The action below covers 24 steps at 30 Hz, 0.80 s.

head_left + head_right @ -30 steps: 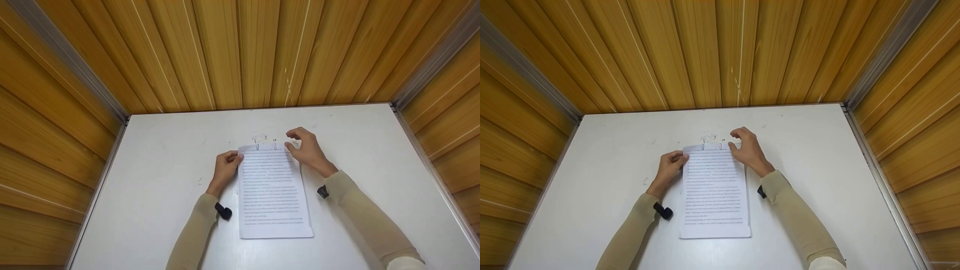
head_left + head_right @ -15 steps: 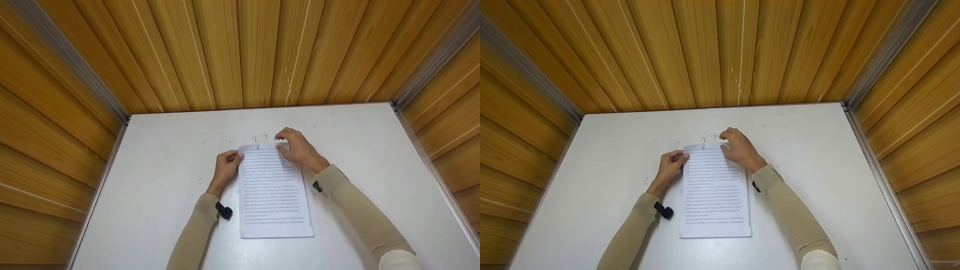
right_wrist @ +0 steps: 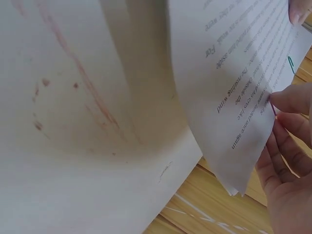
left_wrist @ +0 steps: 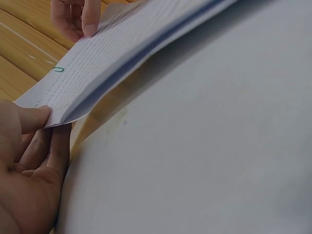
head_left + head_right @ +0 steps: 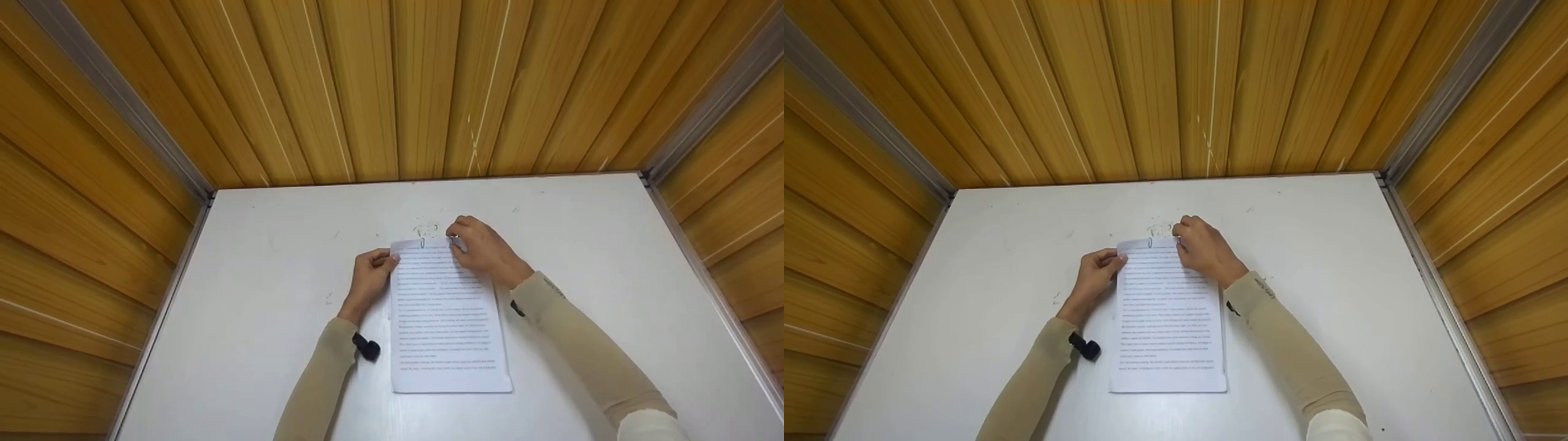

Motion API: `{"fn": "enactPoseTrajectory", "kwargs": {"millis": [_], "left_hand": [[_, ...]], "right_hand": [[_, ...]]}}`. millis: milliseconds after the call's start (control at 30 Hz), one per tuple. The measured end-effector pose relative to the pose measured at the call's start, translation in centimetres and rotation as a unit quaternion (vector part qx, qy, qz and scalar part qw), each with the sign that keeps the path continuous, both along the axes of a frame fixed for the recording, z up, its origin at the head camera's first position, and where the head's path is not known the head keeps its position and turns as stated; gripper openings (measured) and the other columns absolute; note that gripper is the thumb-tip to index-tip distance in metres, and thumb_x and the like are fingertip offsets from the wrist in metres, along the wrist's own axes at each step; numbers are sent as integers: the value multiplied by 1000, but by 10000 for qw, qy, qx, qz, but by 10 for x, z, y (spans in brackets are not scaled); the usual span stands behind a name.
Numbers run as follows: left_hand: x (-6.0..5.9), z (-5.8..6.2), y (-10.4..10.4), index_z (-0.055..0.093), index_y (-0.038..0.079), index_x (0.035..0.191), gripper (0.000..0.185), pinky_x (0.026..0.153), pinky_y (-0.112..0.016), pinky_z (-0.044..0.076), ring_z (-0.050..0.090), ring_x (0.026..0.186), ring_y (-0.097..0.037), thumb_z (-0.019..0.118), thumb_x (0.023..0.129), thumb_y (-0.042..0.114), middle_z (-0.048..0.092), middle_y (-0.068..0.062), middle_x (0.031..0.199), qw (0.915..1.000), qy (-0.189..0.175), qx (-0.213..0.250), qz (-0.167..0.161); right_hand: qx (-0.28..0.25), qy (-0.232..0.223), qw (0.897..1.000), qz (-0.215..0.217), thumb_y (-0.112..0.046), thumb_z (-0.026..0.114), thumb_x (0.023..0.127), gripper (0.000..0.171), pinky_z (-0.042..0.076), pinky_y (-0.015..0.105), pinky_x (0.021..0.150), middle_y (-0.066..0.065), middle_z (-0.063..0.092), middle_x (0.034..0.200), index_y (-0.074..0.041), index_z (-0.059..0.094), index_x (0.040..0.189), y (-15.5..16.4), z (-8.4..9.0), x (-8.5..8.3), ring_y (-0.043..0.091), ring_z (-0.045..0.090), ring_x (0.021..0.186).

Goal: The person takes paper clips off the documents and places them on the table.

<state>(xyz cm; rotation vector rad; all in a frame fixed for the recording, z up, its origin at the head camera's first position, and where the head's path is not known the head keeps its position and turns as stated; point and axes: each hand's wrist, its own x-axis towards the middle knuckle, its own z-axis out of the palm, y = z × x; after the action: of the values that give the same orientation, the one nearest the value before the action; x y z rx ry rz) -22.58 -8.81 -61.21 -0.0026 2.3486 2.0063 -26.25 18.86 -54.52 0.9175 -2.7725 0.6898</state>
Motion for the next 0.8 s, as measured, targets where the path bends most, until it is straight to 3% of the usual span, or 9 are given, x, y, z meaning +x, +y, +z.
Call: {"fn": "enactPoseTrajectory", "kwargs": {"millis": [533,800], "left_hand": [[0,0,-1,78,5,123,24,80,-26,59,77,92,-19,70,105,19,81,-10,107,9999,66,94,-80],[0,-1,-1,78,5,123,24,80,-25,58,77,92,-19,70,106,19,81,-10,107,9999,123,73,-95]], "right_hand": [[458,548,9974,-25,-6,71,96,7,59,43,84,13,70,101,-2,74,101,-5,-1,3,29,67,94],[464,578,9972,47,-6,72,93,7,59,45,83,13,72,96,-1,76,97,-4,-1,1,30,69,91]]}}
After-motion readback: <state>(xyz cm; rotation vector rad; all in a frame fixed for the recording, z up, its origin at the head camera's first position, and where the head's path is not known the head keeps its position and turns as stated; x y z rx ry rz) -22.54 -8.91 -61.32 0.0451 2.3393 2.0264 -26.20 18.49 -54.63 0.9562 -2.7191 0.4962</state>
